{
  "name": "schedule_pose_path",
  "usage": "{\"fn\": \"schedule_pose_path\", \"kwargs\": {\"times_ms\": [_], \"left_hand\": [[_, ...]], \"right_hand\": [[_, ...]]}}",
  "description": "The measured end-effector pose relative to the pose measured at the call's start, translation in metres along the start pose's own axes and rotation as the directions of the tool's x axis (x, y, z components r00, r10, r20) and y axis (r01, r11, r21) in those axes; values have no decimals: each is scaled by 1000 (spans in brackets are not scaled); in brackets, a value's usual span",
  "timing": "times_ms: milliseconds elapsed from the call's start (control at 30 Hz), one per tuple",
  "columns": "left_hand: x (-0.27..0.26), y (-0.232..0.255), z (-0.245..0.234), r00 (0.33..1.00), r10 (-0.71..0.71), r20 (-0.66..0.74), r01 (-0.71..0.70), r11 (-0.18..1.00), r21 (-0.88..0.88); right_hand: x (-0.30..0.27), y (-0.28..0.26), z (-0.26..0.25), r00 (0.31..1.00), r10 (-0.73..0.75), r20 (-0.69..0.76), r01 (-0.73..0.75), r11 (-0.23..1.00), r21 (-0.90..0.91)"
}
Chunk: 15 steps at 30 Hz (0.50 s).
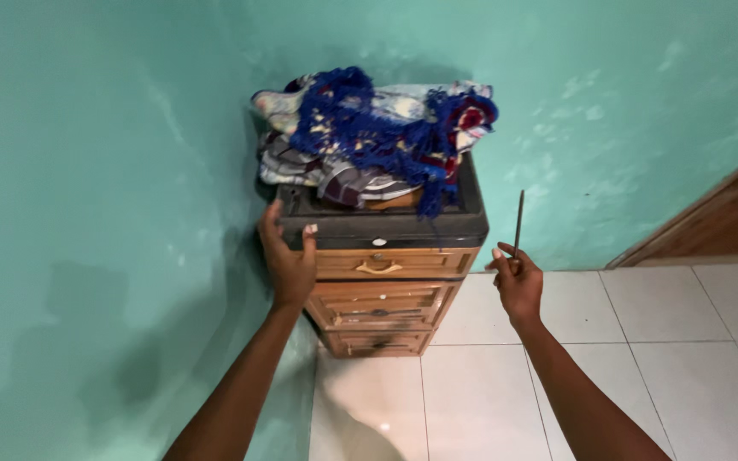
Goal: The person retrieves a screwdriver from a drawer, then disassembles a standing electric fan by removing the front grille, fan blades, and rear grille. The parts are placed on the floor.
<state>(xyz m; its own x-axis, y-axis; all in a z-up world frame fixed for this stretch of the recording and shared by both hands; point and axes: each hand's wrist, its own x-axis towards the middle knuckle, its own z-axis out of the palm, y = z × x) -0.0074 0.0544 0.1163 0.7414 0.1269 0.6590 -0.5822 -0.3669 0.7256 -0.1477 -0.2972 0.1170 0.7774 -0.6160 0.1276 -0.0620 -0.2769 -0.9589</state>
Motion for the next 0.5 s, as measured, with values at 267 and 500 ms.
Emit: {"fn": "schedule_pose_path", "kwargs": {"times_ms": [267,500], "left_hand": [[5,99,123,827,87,555,143,923,-358],[-25,212,276,568,218,794,184,907,-380]], "right_hand": [[13,-26,-64,994,110,22,-112,976,188],[45,-12,-199,990,94,-108,-63,963,261]]}}
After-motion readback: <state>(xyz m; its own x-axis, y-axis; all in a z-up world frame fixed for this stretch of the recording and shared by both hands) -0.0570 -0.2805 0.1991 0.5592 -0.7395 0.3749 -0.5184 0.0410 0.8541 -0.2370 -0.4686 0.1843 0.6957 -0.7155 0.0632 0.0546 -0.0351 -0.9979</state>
